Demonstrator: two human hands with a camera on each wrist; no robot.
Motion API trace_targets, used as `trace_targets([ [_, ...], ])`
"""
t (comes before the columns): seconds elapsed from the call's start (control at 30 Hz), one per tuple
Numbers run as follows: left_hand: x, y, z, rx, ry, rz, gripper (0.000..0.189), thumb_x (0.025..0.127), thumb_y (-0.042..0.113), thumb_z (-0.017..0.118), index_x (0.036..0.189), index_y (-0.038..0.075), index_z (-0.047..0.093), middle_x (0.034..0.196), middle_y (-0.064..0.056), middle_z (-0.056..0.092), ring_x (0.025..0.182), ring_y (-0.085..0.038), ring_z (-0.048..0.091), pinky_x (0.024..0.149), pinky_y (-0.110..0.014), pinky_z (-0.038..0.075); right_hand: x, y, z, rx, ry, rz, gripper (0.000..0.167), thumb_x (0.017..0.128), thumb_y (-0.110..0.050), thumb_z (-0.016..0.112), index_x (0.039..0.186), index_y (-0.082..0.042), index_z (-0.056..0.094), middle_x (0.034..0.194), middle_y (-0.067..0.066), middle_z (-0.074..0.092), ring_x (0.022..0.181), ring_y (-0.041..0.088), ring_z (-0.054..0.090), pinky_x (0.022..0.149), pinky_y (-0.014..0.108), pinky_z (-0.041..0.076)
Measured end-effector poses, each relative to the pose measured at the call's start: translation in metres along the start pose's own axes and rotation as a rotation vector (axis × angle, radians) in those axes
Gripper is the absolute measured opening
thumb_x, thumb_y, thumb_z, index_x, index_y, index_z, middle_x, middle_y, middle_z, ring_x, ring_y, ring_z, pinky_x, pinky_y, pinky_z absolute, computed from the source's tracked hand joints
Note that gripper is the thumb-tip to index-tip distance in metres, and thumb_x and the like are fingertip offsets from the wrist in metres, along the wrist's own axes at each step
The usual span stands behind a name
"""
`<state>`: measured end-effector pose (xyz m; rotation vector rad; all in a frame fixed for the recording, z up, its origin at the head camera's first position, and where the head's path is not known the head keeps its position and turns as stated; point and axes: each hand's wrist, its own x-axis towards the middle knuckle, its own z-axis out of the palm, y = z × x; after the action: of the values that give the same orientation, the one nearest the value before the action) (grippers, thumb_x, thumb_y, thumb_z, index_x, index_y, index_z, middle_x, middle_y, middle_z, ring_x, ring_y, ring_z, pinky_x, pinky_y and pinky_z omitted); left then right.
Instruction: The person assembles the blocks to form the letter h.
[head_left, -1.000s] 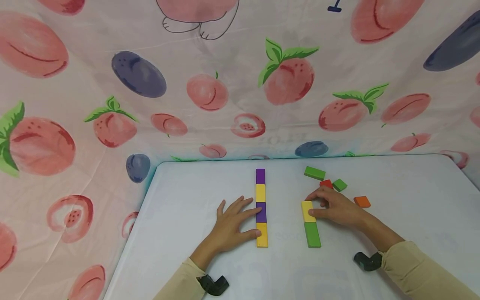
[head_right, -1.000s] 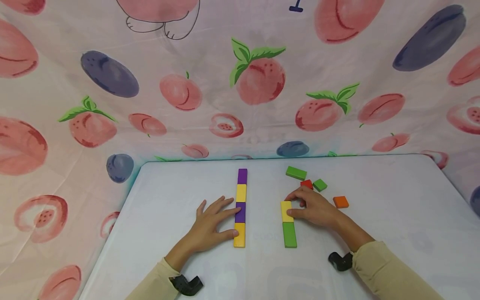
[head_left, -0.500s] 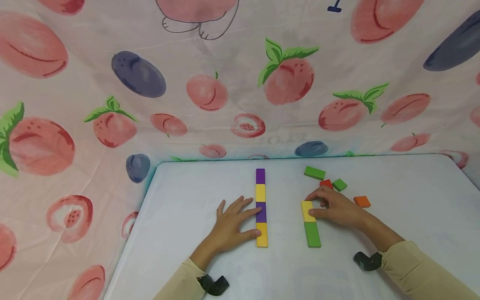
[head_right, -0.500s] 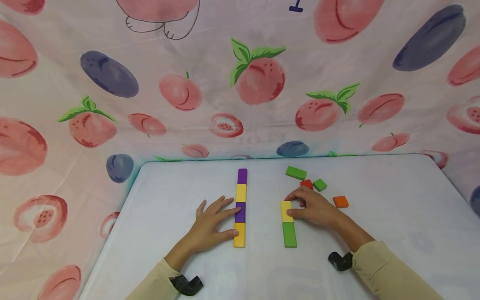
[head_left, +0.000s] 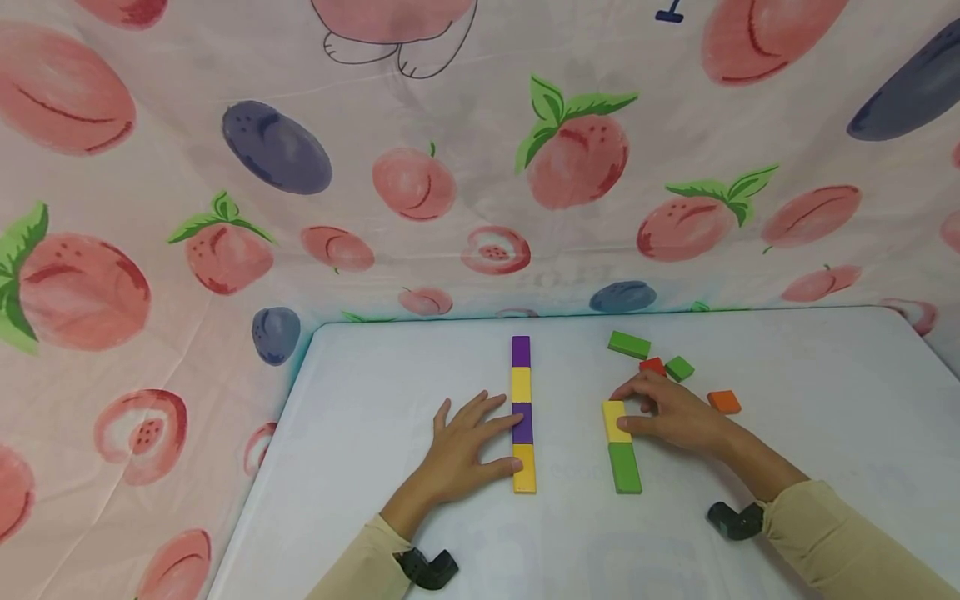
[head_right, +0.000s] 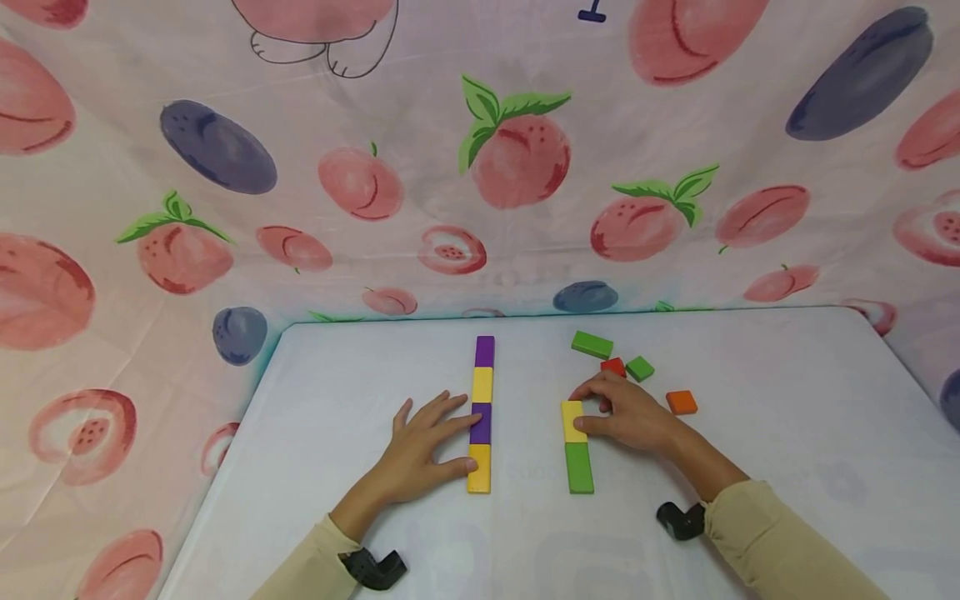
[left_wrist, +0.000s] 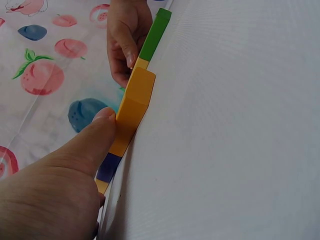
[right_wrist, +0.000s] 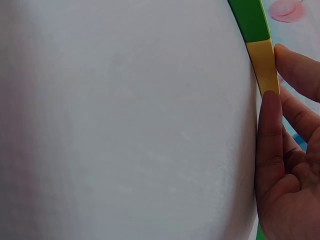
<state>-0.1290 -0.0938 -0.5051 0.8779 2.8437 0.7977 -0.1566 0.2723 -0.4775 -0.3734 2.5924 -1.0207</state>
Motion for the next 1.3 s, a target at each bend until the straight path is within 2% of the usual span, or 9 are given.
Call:
trace_targets([
  [1.3,0.0008,-0.0001,-0.0003,0.0,-0.034,-0.032,0.065,0.09,0.063,0.066,0.149,0.039,0.052,0.165,0.006,0.037,0.158,-0.024,0.021,0.12,-0.069,0.0,0.0008,0.0016,-0.0003,-0.021,0.001,-0.014,0.042,0.089,-0.041,0.078,0.123,-0.02,0.069,0.118,0.002,0.059,0.099,0.019,0.05,0.079,0.026,0.048],
])
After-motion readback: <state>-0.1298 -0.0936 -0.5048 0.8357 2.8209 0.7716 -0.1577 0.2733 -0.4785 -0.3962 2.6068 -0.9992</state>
